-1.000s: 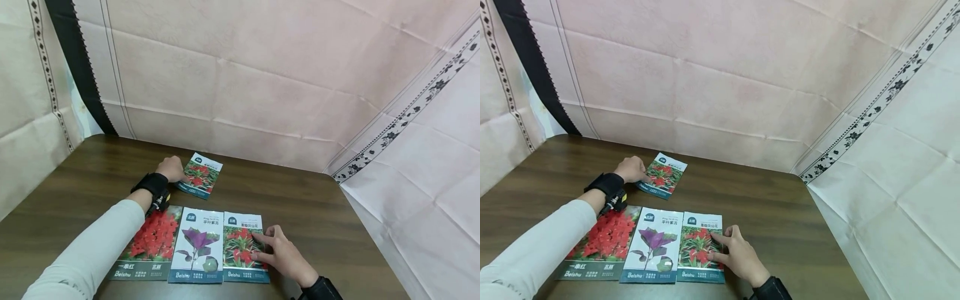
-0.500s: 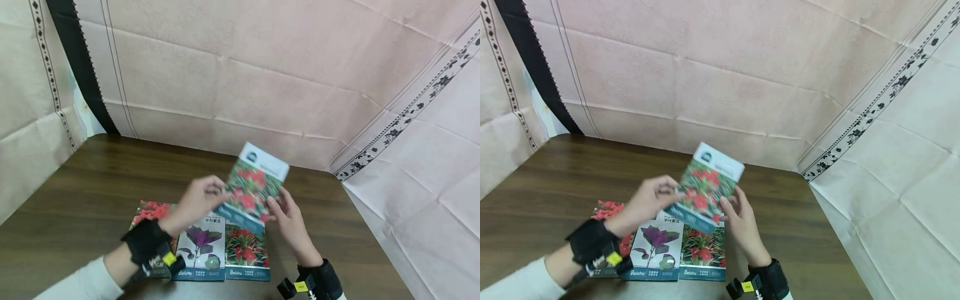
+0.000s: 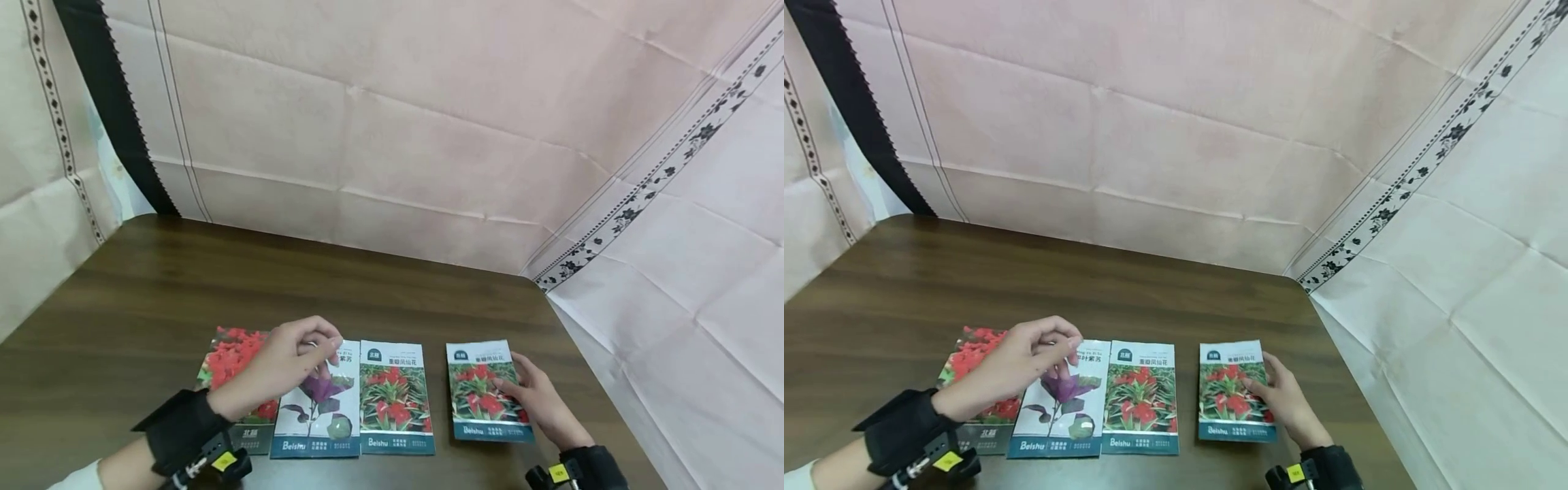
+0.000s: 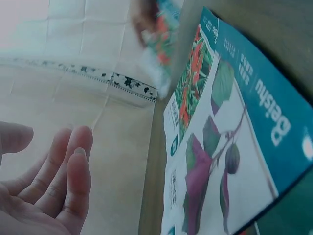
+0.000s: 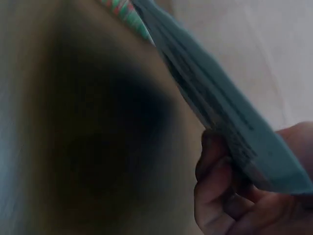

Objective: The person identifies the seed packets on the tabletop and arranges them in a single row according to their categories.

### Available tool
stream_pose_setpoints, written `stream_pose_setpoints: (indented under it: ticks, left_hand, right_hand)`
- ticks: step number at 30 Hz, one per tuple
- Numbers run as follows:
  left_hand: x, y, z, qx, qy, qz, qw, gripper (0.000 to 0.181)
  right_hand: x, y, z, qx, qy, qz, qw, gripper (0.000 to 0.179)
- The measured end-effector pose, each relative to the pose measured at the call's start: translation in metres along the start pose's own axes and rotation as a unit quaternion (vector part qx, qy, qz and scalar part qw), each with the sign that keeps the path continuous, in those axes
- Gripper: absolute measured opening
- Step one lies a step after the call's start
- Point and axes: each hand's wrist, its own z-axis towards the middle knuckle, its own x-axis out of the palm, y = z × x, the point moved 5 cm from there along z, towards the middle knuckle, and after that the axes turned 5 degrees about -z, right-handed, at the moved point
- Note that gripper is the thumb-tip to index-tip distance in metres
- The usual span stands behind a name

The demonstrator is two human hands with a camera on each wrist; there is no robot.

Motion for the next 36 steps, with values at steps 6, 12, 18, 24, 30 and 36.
stream_pose_setpoints:
  ticks: [6, 12, 18, 24, 30, 36]
  left_hand:
    - [-0.001, 0.0, -0.002, -0.011, 0.009, -0.002, 0.9999, 0.038]
    - [-0.001, -0.004, -0.001, 0.011, -0.001, 0.02, 0.9997, 0.035]
    - [-0.005, -0.006, 0.0, 0.026, -0.003, 0.052, 0.9983, 0.035]
    - [-0.008, -0.004, -0.004, 0.02, -0.007, 0.062, 0.9979, 0.04]
    - [-0.01, 0.0, -0.006, 0.018, -0.006, 0.083, 0.9964, 0.032]
    - [-0.01, 0.0, -0.009, 0.017, -0.015, 0.089, 0.9958, 0.031]
  right_hand:
    - [-0.004, -0.018, -0.014, -0.068, -0.064, -0.218, 0.9714, 0.065]
    - [0.018, 0.001, -0.045, -0.206, -0.04, -0.288, 0.9344, 0.062]
    - [0.054, 0.015, -0.051, -0.188, 0.027, -0.329, 0.9252, 0.065]
    - [0.075, 0.036, -0.048, -0.218, 0.022, -0.353, 0.9098, 0.058]
    - [0.091, 0.049, -0.046, -0.224, 0.015, -0.383, 0.8959, 0.056]
    - [0.097, 0.055, -0.046, -0.221, 0.003, -0.412, 0.8842, 0.054]
